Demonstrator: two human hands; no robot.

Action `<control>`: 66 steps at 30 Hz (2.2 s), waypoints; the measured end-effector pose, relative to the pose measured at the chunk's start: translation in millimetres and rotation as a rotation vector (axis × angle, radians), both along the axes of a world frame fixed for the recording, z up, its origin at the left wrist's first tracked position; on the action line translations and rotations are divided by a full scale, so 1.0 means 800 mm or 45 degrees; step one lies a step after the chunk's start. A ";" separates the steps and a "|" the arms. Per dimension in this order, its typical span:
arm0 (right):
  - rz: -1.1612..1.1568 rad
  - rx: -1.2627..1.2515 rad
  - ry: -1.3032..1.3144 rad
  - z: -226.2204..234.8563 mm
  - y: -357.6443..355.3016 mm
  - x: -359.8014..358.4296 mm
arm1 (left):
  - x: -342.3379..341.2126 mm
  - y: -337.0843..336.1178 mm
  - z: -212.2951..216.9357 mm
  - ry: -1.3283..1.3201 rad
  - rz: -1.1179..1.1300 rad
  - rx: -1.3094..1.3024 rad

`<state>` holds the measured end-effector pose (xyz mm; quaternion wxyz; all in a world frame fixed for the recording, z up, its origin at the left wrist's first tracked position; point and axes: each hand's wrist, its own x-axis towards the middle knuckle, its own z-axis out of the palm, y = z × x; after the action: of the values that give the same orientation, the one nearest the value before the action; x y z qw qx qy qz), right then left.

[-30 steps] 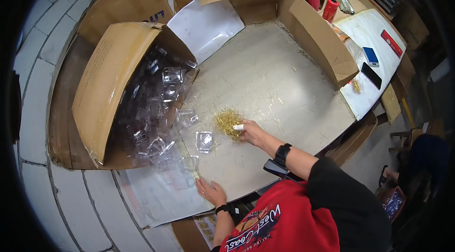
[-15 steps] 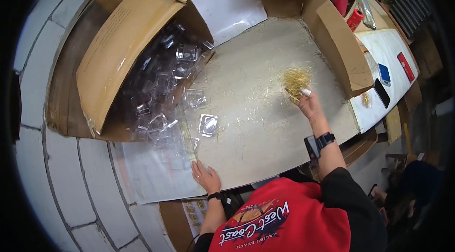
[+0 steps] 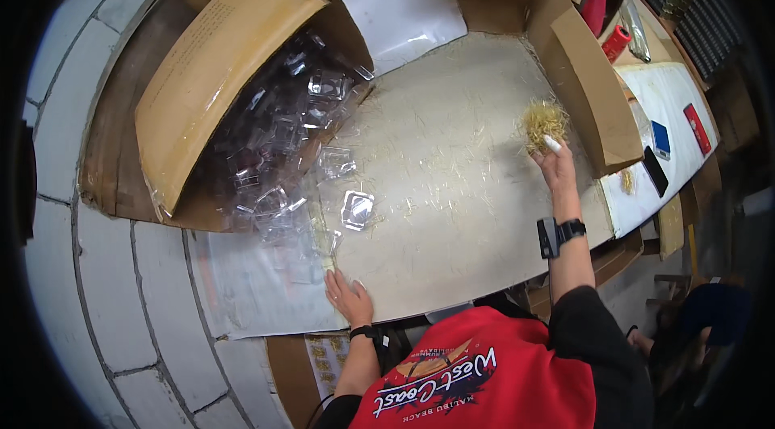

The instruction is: The person scoops small yellow items from a table into clear plastic containers using a white funnel. They then place the filled containers into a cardboard box. The person repeats this process multiple times, gathering the items from the table and filling new containers.

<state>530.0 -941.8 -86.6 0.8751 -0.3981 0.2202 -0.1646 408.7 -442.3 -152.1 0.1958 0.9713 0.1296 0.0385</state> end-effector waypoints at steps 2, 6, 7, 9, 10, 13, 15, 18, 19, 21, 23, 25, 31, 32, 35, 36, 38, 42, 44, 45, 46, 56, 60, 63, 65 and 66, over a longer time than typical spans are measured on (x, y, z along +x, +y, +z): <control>-0.017 -0.005 0.128 -0.018 -0.011 0.013 | -0.001 -0.001 -0.004 0.006 0.000 -0.002; 0.085 0.044 -0.054 0.012 0.026 0.014 | 0.003 -0.002 0.002 0.009 0.007 0.002; 0.129 0.006 -0.098 0.011 0.030 0.014 | 0.000 -0.002 0.003 0.029 0.004 0.007; 0.195 -0.007 0.133 -0.024 0.040 0.025 | -0.002 -0.001 -0.003 0.014 -0.013 0.002; 0.244 -0.013 0.227 -0.018 0.058 0.044 | 0.004 -0.002 -0.005 -0.015 -0.005 0.002; 0.294 0.074 0.073 0.027 0.122 0.055 | 0.003 0.000 -0.005 0.022 0.012 0.024; 0.352 0.085 0.128 0.024 0.159 0.051 | -0.004 0.001 -0.004 0.018 0.008 0.011; 0.520 0.096 0.156 0.008 0.197 0.083 | 0.010 -0.003 -0.002 0.004 0.004 0.011; 0.520 0.143 0.130 0.009 0.215 0.080 | 0.003 -0.001 -0.001 0.027 0.008 0.022; 0.588 0.129 0.220 0.002 0.251 0.072 | -0.001 -0.002 0.000 0.015 0.015 0.006; 0.727 -0.012 0.423 -0.009 0.281 0.080 | 0.010 -0.004 0.000 -0.010 -0.001 -0.004; 0.795 0.083 0.345 -0.007 0.304 0.065 | -0.003 0.000 -0.005 0.012 0.007 0.005; 0.912 0.249 0.207 0.000 0.316 0.033 | -0.005 0.003 -0.007 0.006 0.005 0.010; 0.899 0.155 0.348 -0.001 0.306 0.039 | -0.006 0.001 -0.009 0.000 0.009 -0.002; 0.773 0.022 0.507 0.011 0.274 0.041 | 0.007 0.005 -0.007 -0.023 -0.004 -0.009; 0.701 0.064 0.398 0.020 0.257 0.033 | 0.009 0.004 -0.008 -0.031 0.002 -0.010; 0.736 0.015 0.123 0.007 0.194 0.019 | -0.001 0.003 -0.008 -0.017 0.010 -0.017; 0.480 -0.233 0.356 0.008 0.113 0.003 | 0.009 0.002 -0.010 -0.042 0.007 0.005; 0.406 -0.229 0.275 0.015 0.075 -0.002 | 0.003 0.005 -0.004 -0.040 -0.018 0.005; 0.356 -0.228 0.240 0.018 0.062 -0.009 | -0.004 0.008 -0.006 -0.027 0.011 0.004; 0.312 -0.360 0.376 0.015 0.046 -0.014 | -0.001 0.006 -0.010 -0.026 0.018 0.001; 0.167 -0.438 0.458 -0.001 -0.007 -0.063 | 0.001 0.006 -0.014 -0.025 0.011 0.007; 0.317 -0.663 0.773 -0.017 -0.035 -0.088 | 0.003 0.002 -0.010 -0.031 -0.001 0.003; 0.226 -0.609 0.727 -0.008 -0.016 -0.098 | 0.000 0.004 -0.012 -0.024 0.004 0.007; 0.242 -0.816 0.854 -0.017 -0.032 -0.112 | 0.000 0.002 -0.012 -0.020 -0.002 0.005; 0.286 -0.712 0.730 -0.007 -0.031 -0.110 | 0.003 0.002 -0.011 -0.028 0.000 0.005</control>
<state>441.9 -966.2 -92.0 0.6489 -0.6719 0.3571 -0.0041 411.2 -440.7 -160.9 0.1953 0.9712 0.1275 0.0496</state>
